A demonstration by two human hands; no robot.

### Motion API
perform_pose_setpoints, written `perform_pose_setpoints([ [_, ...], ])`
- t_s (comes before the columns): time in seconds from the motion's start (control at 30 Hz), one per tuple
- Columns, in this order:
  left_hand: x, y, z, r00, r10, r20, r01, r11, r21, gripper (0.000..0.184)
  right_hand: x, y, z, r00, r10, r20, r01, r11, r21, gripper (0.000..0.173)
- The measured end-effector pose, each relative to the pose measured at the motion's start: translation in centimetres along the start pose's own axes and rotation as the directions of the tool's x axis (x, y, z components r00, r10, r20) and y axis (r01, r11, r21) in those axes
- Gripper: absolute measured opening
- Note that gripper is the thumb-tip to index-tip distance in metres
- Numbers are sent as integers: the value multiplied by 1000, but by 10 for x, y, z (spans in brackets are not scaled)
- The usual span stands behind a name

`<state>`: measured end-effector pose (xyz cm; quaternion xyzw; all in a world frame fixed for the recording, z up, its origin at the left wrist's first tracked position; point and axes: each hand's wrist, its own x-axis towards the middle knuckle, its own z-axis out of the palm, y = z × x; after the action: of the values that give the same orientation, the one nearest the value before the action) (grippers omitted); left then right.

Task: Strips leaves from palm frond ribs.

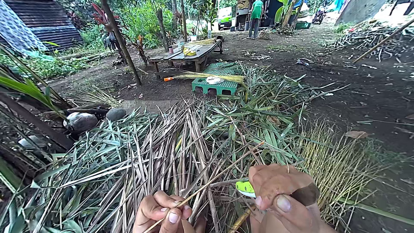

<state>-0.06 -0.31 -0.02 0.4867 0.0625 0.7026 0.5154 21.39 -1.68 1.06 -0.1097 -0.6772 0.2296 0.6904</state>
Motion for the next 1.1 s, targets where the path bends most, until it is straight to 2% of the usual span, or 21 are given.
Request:
perform_pose_setpoints([
  [0.2,0,0,0,1000,0,0,0,1000,2,10,0,-3,1,999,-22,27,18,987,159,32],
  [0.4,0,0,-1,1000,-4,17,4,1000,2,11,0,-9,7,999,-36,31,29,975,220,29],
  [1.1,0,-2,1,1000,13,7,-13,1000,7,10,-1,-14,9,998,-47,52,39,989,142,24],
])
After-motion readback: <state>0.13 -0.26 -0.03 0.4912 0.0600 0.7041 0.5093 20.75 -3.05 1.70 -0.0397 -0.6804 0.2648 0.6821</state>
